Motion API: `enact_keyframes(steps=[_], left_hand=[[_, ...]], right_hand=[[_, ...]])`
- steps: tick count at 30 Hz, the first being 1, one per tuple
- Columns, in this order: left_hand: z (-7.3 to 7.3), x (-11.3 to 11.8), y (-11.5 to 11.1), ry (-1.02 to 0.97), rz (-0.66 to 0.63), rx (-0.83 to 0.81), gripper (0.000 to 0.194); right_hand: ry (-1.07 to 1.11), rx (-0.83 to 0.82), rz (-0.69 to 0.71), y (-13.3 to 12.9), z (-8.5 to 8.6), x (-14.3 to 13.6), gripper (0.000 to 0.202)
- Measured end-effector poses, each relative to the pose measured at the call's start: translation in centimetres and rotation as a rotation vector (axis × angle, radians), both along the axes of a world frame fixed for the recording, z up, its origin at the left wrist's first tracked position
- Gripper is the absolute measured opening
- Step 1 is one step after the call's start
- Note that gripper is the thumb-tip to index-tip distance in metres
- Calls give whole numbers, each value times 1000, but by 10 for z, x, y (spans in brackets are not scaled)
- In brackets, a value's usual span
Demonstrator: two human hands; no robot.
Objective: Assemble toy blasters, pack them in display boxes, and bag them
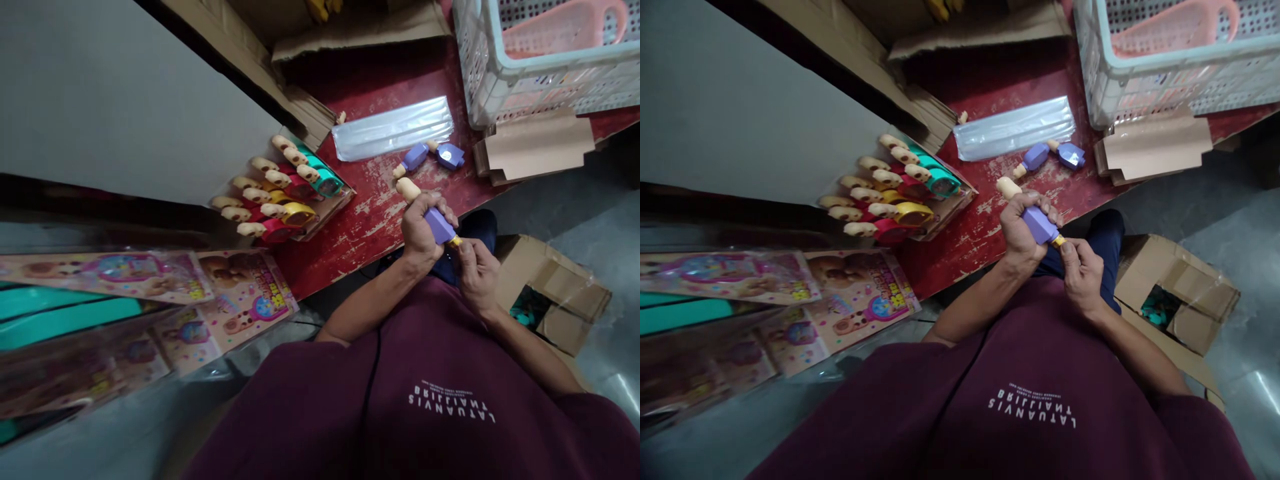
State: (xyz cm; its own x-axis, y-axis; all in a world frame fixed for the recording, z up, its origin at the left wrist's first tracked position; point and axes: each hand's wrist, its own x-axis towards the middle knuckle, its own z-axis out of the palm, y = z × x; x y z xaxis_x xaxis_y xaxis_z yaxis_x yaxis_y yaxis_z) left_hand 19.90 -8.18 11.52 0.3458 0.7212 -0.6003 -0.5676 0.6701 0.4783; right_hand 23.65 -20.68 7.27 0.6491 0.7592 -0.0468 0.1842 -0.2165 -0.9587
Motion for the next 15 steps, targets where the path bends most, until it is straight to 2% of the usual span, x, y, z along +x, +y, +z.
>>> enact_keyframes(steps=[4,8,12,15], left_hand=[[-3,0,0,28,15,21,32],[-8,-1,4,46,-14,46,31],[-12,-2,4,73,-104,70,31],[-13,-1,1,84,-103,75,32]], right_hand=[[-19,-4,-20,1,2,-2,37],[7,-30,25,2,6,4,38],[153,-84,75,4,14,11,47],[405,-99,42,4,18,9,52]])
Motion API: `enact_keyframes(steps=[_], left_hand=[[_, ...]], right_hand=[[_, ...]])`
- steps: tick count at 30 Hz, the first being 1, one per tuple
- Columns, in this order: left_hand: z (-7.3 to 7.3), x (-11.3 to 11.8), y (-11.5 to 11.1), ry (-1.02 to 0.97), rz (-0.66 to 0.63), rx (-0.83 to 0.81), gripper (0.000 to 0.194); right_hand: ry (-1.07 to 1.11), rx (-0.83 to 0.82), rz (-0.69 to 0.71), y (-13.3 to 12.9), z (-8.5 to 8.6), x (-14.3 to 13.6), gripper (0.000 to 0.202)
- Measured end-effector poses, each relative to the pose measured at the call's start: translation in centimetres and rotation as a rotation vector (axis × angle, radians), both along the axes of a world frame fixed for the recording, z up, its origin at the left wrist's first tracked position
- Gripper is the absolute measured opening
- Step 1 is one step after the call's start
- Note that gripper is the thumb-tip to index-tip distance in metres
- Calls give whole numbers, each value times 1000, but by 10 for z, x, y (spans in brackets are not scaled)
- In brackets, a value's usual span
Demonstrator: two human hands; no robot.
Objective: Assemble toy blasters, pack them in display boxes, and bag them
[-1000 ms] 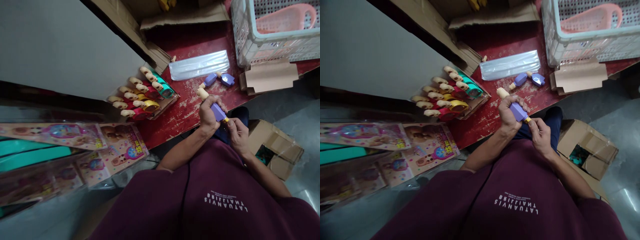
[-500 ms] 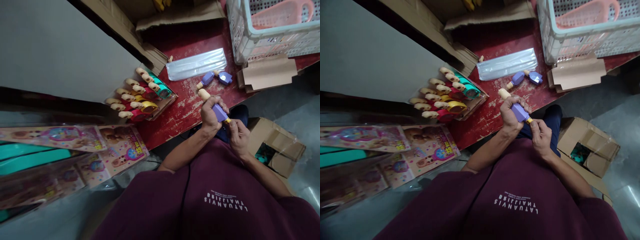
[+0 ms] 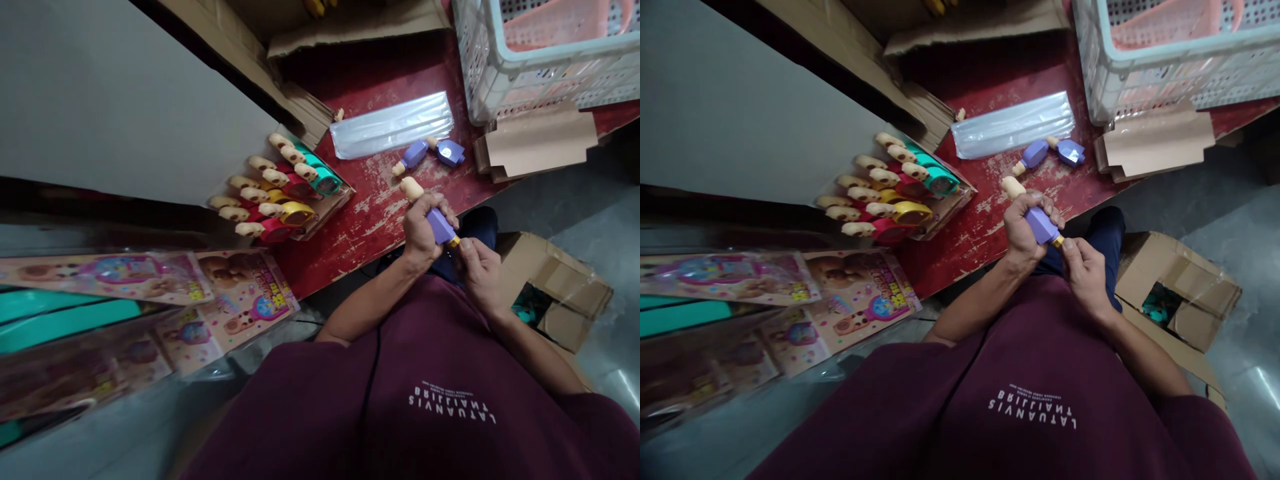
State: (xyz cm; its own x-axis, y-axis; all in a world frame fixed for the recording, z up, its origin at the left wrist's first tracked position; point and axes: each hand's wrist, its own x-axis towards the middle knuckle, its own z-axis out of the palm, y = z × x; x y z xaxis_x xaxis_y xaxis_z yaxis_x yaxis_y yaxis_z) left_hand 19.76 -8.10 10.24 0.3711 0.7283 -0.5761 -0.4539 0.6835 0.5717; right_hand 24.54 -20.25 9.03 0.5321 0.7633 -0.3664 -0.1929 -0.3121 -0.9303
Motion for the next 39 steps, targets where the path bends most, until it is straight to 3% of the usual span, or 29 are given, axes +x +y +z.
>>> enact_keyframes(steps=[4,6,8,12,14,23,28,30,32,37,39], left_hand=[[-3,-1,0,-36,-11,-16,30],[-7,-2,3,-70,-19,-17,29],[-10,-3,4,-74,-11,-14,28],[-11,-3,6,5,59,-24,31],[-10,-3,6,2,78,-18,31],[-5,-10,1,-89,-18,-25,31],[-6,-13,2,-88,-56,-12,39],[-7,-10,4,-85,-60,-23,40],[-9,-6,8,-52,-46,-54,39],[-7,0,10,9,-7,-85,35],[-5,0,7,4,-16,-72,34]], right_hand=[[485,-34,-47,2,0,-4,50],[555,-54,-19,4,-2,-4,49],[429,-46,25,5,-7,-3,50],[-105,40,42,8,-17,-3,57],[-199,70,6,9,-19,-6,56],[-76,51,-37,0,-12,-17,52],[231,20,-44,0,-9,-19,49],[253,10,-23,2,-7,-15,48],[67,14,19,3,-9,-8,49],[-852,105,109,-2,-31,7,38],[-1037,127,156,-5,-41,9,37]])
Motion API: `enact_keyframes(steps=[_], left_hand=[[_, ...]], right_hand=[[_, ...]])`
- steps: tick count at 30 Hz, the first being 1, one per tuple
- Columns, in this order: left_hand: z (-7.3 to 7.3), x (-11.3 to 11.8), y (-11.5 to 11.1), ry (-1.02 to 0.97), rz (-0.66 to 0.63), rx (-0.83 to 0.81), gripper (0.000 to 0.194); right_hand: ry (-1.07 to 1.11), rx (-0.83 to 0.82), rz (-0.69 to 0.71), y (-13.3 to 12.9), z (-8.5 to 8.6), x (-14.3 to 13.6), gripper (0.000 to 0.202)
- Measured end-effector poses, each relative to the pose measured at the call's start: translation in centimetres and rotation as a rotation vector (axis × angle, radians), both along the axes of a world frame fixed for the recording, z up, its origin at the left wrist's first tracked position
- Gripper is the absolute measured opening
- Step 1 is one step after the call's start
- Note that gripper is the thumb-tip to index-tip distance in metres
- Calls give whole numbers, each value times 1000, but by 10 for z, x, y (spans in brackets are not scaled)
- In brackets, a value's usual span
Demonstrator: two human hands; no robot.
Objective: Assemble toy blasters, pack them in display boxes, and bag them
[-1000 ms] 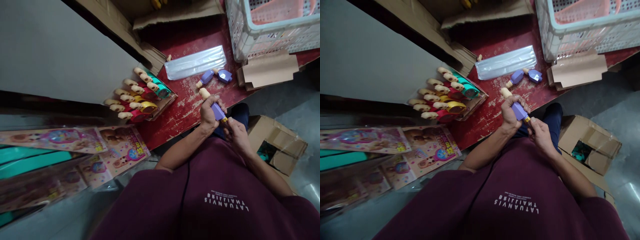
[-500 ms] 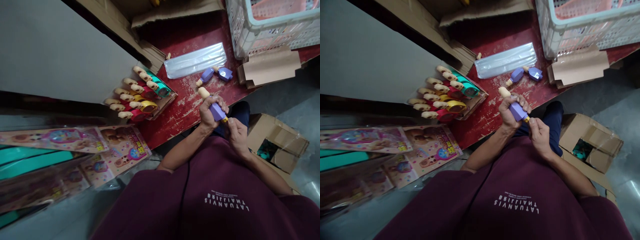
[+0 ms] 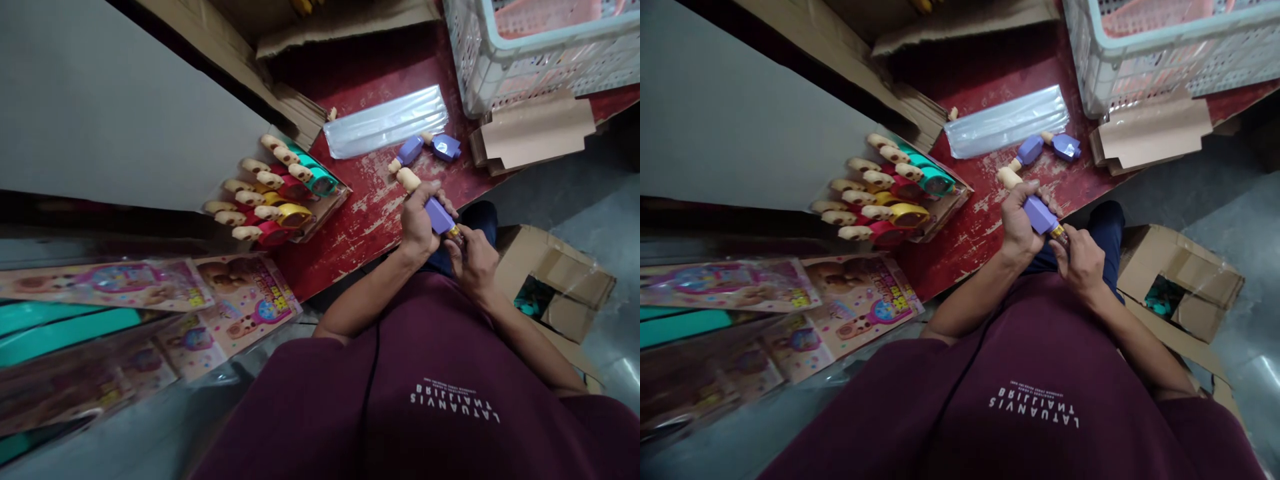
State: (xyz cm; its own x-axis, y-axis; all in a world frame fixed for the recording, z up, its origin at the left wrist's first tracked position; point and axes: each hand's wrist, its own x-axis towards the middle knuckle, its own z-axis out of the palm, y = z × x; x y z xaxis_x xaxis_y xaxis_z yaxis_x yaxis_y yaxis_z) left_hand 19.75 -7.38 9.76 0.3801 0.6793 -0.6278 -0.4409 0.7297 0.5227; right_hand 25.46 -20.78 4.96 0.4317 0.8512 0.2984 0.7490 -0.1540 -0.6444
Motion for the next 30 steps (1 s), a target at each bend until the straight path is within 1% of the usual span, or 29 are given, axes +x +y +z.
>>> enact_keyframes(steps=[1,3,4,6,9,12,14,15,16,18,19,20,21,22,23,25,26,28,29,30], left_hand=[[1,-1,-2,-6,-8,12,34],[3,-3,-4,-18,-23,43,32],[4,-5,-5,-21,-25,56,32],[4,-8,-5,-27,-17,68,31],[4,-10,-4,-40,-6,60,32],[2,-10,-2,-18,-23,50,33],[-2,-10,-1,-11,-36,50,34],[-5,-11,-1,-20,-41,60,33],[-8,-12,0,-39,-48,81,32],[-19,-17,1,-83,-77,164,28],[-26,-20,2,-94,-97,225,28],[-34,-25,3,-89,-115,299,30],[-42,-29,3,-63,-130,386,36],[-50,-34,3,-17,-141,483,41],[-58,-40,3,44,-146,584,45],[-70,-52,1,172,-157,784,52],[-74,-59,-1,226,-172,869,54],[-77,-75,-4,306,-210,991,58],[-78,-83,-6,334,-227,1030,61],[-79,-92,-6,363,-231,1054,64]], right_hand=[[-37,6,15,-1,-3,0,35],[-22,16,32,-1,-2,-3,31],[22,22,28,0,1,-5,30],[179,25,-8,3,11,-11,29],[560,-34,-95,6,29,-19,33],[1078,-121,-146,9,39,-21,40],[1402,-155,-128,11,39,-19,43],[1520,-172,-106,12,36,-16,44],[1601,-195,-76,13,33,-13,45],[1659,-270,-3,15,24,-5,49],[1631,-318,29,15,19,-1,53],[1548,-363,52,16,14,3,58],[1400,-385,58,17,10,6,61],[1195,-370,47,18,6,9,61],[962,-321,29,20,4,12,58],[562,-182,36,28,4,17,54],[438,-133,76,34,6,19,57],[310,-117,242,52,12,20,63],[264,-132,351,63,17,19,60],[217,-148,459,75,21,18,53]])
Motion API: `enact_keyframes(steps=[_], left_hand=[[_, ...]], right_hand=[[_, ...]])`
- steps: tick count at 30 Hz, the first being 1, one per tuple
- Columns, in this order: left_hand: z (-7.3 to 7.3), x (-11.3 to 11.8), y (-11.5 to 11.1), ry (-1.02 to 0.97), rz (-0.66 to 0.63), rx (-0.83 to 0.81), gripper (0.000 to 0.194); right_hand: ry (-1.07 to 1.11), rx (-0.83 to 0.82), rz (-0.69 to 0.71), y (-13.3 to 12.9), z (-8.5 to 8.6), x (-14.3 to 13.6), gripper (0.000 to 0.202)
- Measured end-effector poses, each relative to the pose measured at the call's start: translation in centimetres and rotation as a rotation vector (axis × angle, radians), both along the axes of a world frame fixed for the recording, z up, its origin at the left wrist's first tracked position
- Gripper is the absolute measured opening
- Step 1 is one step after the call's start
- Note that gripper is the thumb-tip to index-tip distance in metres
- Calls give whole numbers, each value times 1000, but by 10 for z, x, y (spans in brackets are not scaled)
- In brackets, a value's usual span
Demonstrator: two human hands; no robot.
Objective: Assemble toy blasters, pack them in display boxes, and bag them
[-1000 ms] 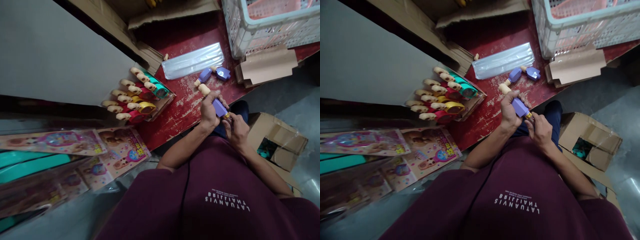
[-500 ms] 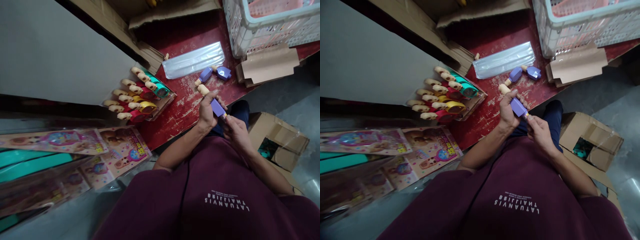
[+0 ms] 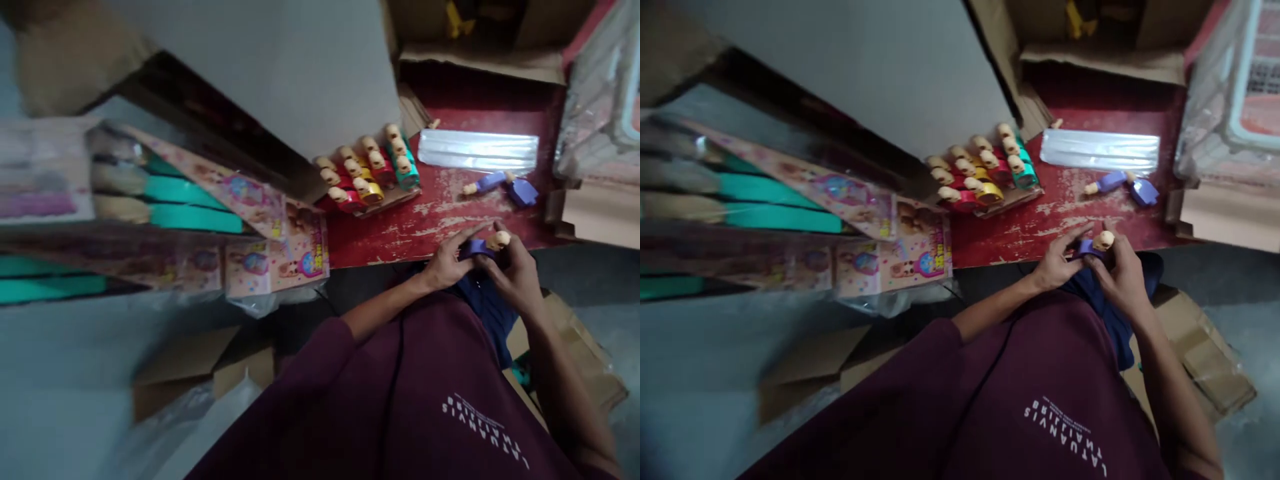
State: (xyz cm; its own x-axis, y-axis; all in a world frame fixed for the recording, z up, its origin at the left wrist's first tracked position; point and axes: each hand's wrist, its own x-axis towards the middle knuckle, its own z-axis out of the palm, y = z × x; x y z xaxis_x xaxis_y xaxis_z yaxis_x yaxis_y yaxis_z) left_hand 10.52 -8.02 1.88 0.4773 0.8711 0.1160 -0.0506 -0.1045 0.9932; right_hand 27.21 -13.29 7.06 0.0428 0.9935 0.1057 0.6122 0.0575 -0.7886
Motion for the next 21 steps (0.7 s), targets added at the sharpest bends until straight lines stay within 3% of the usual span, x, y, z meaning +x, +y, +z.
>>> enact_keyframes(steps=[2,4,8,10,13,16,21], left_hand=[[-3,-21,1,40,76,53,70],[-11,-47,6,107,244,121,66],[-47,-104,23,391,695,197,45],[-68,-127,33,559,802,178,45],[-88,-146,46,775,772,105,44],[-92,-149,55,888,691,67,48],[-89,-148,59,1013,626,-1,53]], right_hand=[[-63,26,157,25,9,-8,33],[-88,86,193,50,18,-22,25],[-144,305,249,98,19,-63,25],[-209,375,379,118,8,-83,22],[-304,398,527,140,-15,-105,27],[-361,392,548,150,-27,-111,30],[-450,295,607,159,-12,-109,32]])
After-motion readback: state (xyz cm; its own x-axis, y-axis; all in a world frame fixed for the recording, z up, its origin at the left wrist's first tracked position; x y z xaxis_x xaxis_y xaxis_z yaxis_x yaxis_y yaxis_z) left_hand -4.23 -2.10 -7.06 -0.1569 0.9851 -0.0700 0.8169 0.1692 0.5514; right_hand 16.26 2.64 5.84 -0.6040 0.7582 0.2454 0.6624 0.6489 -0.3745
